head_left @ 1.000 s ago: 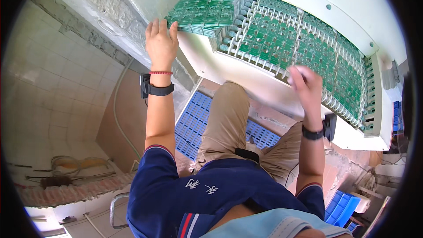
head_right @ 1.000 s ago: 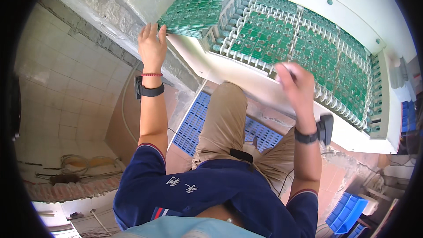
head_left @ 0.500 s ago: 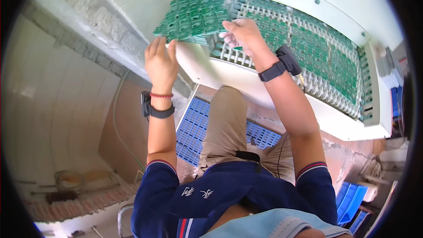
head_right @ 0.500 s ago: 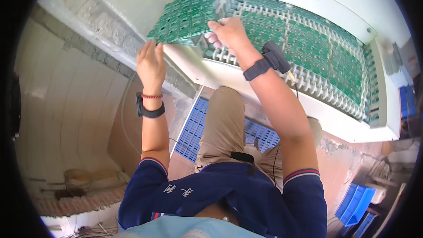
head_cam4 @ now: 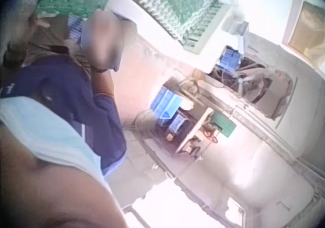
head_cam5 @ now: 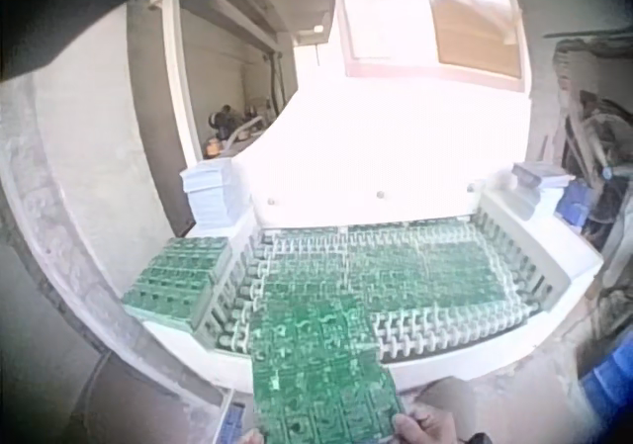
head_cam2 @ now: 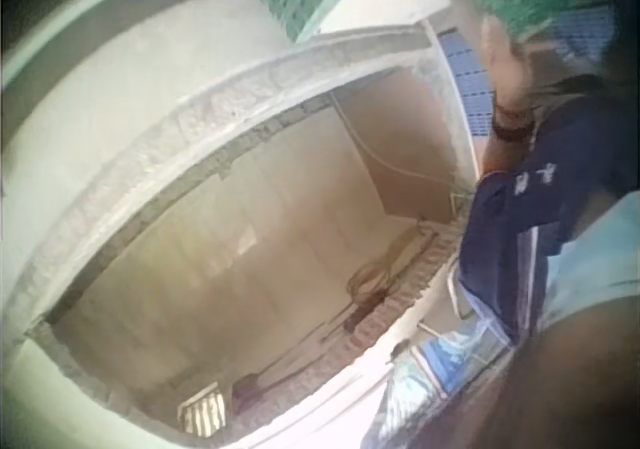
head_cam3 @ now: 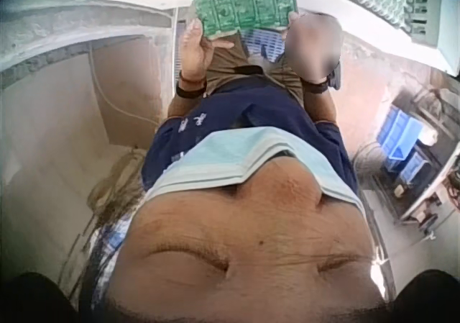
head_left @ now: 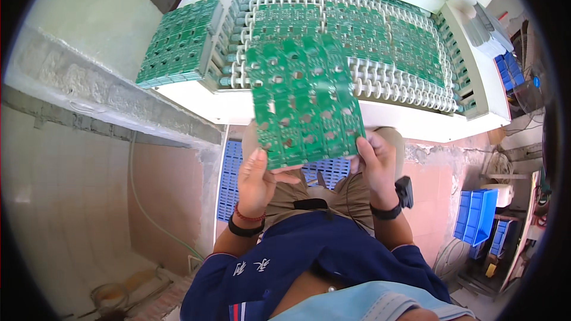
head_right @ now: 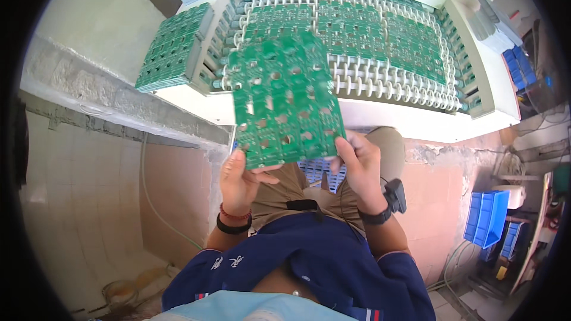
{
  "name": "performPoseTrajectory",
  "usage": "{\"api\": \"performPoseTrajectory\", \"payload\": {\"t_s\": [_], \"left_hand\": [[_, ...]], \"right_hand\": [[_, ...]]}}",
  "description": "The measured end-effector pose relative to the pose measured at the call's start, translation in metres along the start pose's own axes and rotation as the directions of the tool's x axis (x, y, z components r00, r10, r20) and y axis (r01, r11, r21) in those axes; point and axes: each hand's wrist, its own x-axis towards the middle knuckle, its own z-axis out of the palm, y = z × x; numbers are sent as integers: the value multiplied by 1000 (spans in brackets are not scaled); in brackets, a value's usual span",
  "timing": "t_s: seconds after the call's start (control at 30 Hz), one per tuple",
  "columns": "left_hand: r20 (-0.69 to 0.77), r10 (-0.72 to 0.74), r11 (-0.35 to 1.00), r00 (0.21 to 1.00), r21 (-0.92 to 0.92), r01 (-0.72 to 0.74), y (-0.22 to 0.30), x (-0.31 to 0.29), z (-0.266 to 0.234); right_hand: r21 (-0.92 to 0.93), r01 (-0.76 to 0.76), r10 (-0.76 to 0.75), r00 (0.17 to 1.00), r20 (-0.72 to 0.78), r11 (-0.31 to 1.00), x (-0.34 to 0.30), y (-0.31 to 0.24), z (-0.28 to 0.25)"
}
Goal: Sorting and placing printed circuit boards (PCBs) into a specialized rack or machine.
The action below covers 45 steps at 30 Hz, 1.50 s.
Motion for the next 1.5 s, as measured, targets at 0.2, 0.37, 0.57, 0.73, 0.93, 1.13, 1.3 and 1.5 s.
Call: {"api": "performPoseTrajectory", "payload": {"t_s": [0.2, 0.37, 0.57, 0.73, 0.93, 1.13, 1.3, 1.5], "left_hand": [[23, -218, 975, 976, -41, 219, -43, 1, -5], [-48, -249, 965, 967, -91, 244, -51, 2, -15], [-6, -214, 975, 977, -53, 214, -47, 7, -24], [-24, -221, 974, 975, -54, 219, -51, 8, -29], [-62, -212, 976, 975, -52, 209, -53, 8, -31], [-89, -169, 982, 982, -106, 159, -46, 12, -41], [-147, -97, 994, 984, -54, 90, -29, 18, -51], [-221, -65, 997, 973, 24, 72, -11, 32, -64]], "right_hand": [[-33, -59, 55, 990, -129, 998, -31, 23, -35], [-92, -62, 46, 986, -159, 994, -29, 31, -34], [-143, -101, 79, 985, -152, 985, -23, 36, -35], [-158, -116, 78, 971, -227, 981, -21, 37, -43], [-202, -211, 164, 960, -227, 956, -14, 36, -51], [-106, -191, 156, 948, -278, 976, -15, 36, -66], [-49, -135, 102, 904, -416, 990, -25, 32, -98], [-92, 14, -54, 889, -454, 996, -23, 26, -116]]}}
